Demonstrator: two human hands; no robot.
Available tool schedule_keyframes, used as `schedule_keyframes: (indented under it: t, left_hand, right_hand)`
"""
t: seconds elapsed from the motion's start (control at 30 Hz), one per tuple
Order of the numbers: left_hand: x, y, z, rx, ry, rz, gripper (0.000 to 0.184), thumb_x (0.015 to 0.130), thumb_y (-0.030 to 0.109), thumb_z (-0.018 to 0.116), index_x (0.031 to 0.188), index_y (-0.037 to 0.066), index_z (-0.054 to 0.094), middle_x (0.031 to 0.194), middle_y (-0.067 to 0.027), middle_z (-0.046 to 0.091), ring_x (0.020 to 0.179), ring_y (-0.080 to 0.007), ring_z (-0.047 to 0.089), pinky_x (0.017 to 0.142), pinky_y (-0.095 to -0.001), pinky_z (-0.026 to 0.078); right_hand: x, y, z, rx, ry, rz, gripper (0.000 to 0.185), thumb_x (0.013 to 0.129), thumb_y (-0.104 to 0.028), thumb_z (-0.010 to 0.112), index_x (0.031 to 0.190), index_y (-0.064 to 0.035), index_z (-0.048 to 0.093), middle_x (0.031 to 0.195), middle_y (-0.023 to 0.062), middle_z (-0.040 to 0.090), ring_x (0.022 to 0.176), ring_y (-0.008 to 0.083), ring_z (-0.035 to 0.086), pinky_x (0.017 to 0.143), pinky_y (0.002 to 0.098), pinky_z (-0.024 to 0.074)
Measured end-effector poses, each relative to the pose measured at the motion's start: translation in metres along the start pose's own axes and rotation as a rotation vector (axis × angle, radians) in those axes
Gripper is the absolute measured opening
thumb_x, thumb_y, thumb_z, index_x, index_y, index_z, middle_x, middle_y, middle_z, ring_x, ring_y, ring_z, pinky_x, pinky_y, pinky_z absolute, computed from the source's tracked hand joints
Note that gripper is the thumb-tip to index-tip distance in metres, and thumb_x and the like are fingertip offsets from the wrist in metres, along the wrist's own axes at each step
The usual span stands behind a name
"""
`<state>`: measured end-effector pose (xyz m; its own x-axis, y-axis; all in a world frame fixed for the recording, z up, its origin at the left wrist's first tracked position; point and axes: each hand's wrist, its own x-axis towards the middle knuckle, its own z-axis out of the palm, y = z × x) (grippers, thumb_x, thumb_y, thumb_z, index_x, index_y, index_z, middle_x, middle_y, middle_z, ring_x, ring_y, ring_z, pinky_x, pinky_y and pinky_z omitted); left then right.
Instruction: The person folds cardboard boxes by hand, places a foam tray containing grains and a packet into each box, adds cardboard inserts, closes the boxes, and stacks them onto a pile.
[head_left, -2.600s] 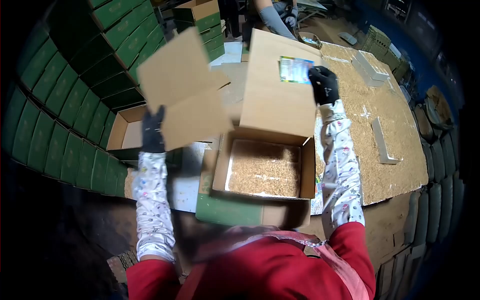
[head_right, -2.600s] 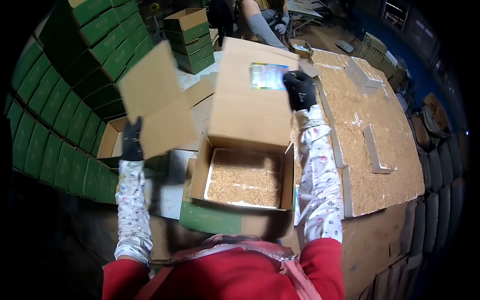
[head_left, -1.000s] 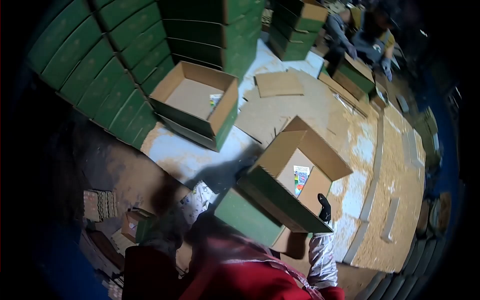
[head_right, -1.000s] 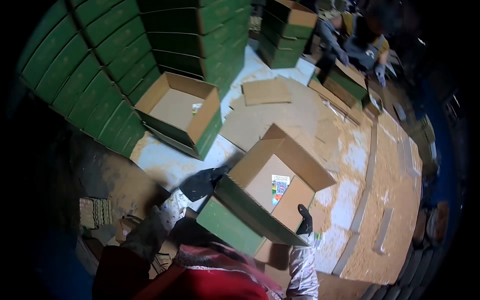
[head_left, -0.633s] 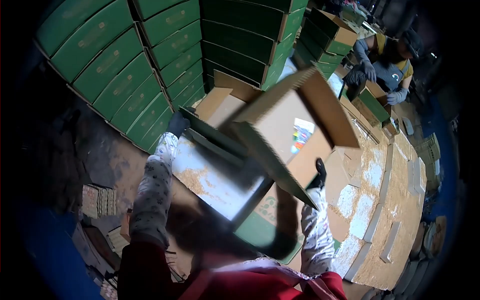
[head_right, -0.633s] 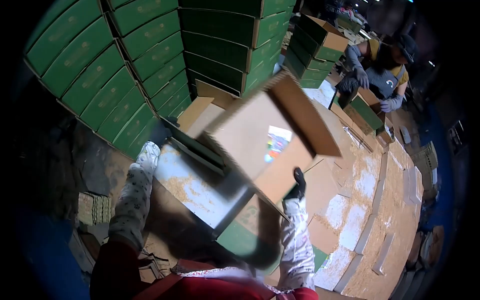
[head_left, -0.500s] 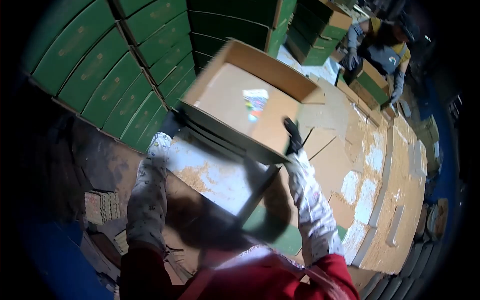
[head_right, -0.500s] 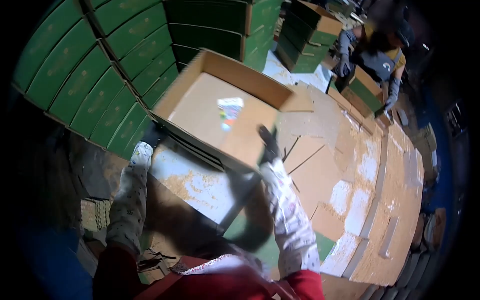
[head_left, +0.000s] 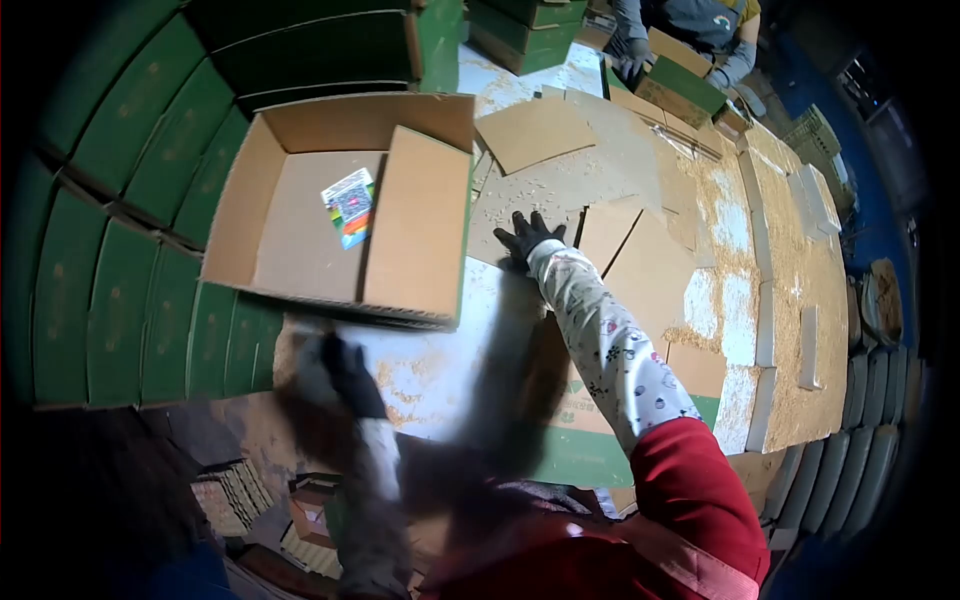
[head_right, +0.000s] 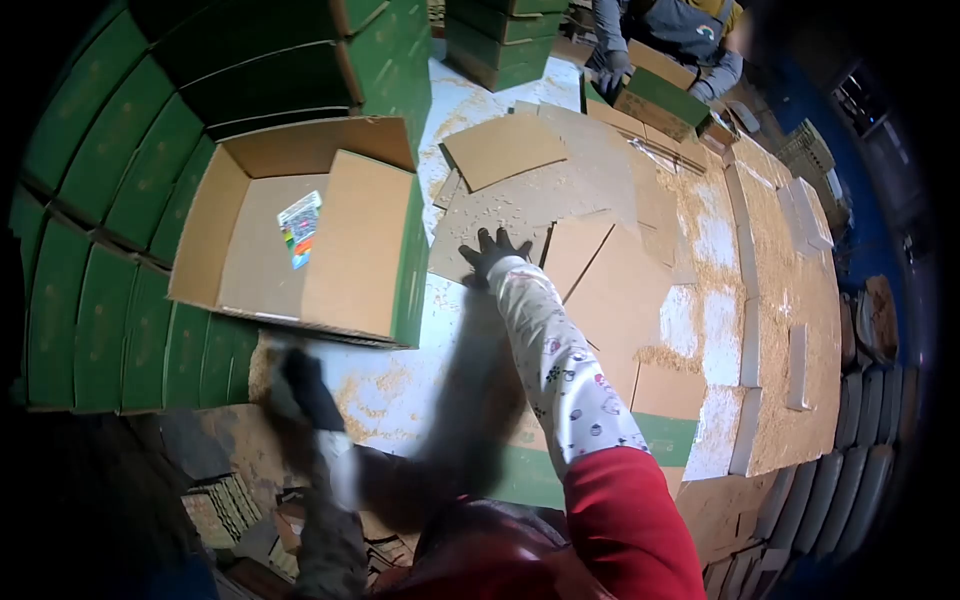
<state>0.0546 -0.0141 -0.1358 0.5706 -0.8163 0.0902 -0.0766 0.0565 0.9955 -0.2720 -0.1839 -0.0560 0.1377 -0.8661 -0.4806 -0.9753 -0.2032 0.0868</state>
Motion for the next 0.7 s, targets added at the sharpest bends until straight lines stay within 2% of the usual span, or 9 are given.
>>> schedule_keyframes:
  t: [0.03,0.07,0.17,0.27,0.37,0.43,0.53,0.63,0.7]
  left_hand:
    - [-0.047,0.037,0.013,-0.802,-0.096,-0.423,0.038,0.082,0.010,0.056,0.118,0.002,0.046,0.122,-0.0091,0.045,0.114,-0.0196,0.042,0.093,-0.0368,0.037]
    - [-0.082,0.051,0.022,-0.548,-0.376,-0.561,0.032,0.084,0.011,0.052,0.116,0.005,0.048,0.120,-0.0097,0.046,0.112,-0.0216,0.043,0.093,-0.0372,0.037]
    - [-0.176,0.052,0.050,0.385,-0.919,0.133,0.049,0.087,0.027,0.046,0.128,0.003,0.036,0.129,-0.0122,0.041,0.125,-0.0253,0.032,0.099,-0.0349,0.030]
    - [-0.200,0.064,0.078,0.490,-1.072,-0.223,0.053,0.085,0.029,0.049,0.129,0.003,0.035,0.131,-0.0171,0.035,0.122,-0.0300,0.036,0.100,-0.0322,0.030]
    - [-0.218,0.093,0.095,0.375,-1.052,-0.063,0.073,0.067,0.023,0.069,0.127,0.003,0.035,0.131,-0.0193,0.034,0.120,-0.0330,0.035,0.098,-0.0372,0.033]
    - [-0.243,0.095,0.102,0.406,-1.044,0.048,0.083,0.061,0.025,0.076,0.129,0.004,0.033,0.132,-0.0210,0.031,0.121,-0.0347,0.033,0.098,-0.0388,0.032]
    - [-0.278,0.086,0.122,0.454,-1.075,0.072,0.085,0.063,0.025,0.076,0.130,0.002,0.030,0.132,-0.0208,0.031,0.121,-0.0337,0.033,0.099,-0.0382,0.032]
    - [-0.298,0.072,0.148,0.563,-1.002,0.134,0.079,0.063,0.017,0.075,0.127,0.001,0.033,0.129,-0.0187,0.036,0.117,-0.0302,0.038,0.095,-0.0365,0.036]
    - [-0.303,0.120,0.168,0.555,-0.881,0.187,0.054,0.062,0.019,0.073,0.107,0.001,0.051,0.098,-0.0158,0.056,0.100,-0.0355,0.047,0.082,-0.0421,0.041]
  right_hand:
    - [-0.003,0.011,0.023,0.044,0.024,0.039,0.066,0.077,-0.056,0.048,0.134,-0.0363,0.021,0.145,0.0041,0.009,0.132,0.0328,0.010,0.094,0.0676,0.0145]
    - [-0.004,0.022,0.041,0.076,0.091,0.055,0.067,0.077,-0.055,0.049,0.135,-0.0363,0.021,0.145,0.0049,0.009,0.132,0.0337,0.009,0.095,0.0670,0.0139]
    - [-0.030,0.063,0.048,0.067,0.055,0.090,0.067,0.078,-0.049,0.051,0.135,-0.0348,0.021,0.145,0.0055,0.007,0.132,0.0354,0.007,0.097,0.0655,0.0118]
    - [-0.047,0.113,0.065,0.105,-0.036,0.140,0.071,0.073,-0.032,0.061,0.134,-0.0333,0.023,0.143,0.0079,0.014,0.129,0.0401,0.014,0.098,0.0589,0.0232]
    - [-0.071,0.160,0.075,0.098,-0.010,-0.042,0.076,0.067,-0.018,0.066,0.131,-0.0298,0.028,0.139,0.0115,0.023,0.119,0.0391,0.034,0.092,0.0492,0.0379]
    - [-0.099,0.172,0.081,0.532,0.361,-0.082,0.070,0.070,-0.020,0.063,0.131,-0.0267,0.030,0.135,0.0139,0.031,0.112,0.0375,0.041,0.090,0.0454,0.0399]
    - [-0.214,0.205,0.086,0.476,0.870,-0.174,0.051,0.078,-0.024,0.055,0.126,-0.0153,0.041,0.127,0.0153,0.042,0.112,0.0340,0.042,0.097,0.0455,0.0313]
    - [-0.326,0.284,0.156,0.445,0.958,0.222,0.053,0.078,-0.028,0.057,0.125,-0.0086,0.042,0.122,0.0179,0.045,0.114,0.0321,0.042,0.099,0.0437,0.0278]
    - [-0.385,0.345,0.247,0.766,0.929,0.663,0.057,0.078,-0.029,0.058,0.124,-0.0018,0.039,0.120,0.0212,0.046,0.112,0.0323,0.043,0.097,0.0390,0.0323]
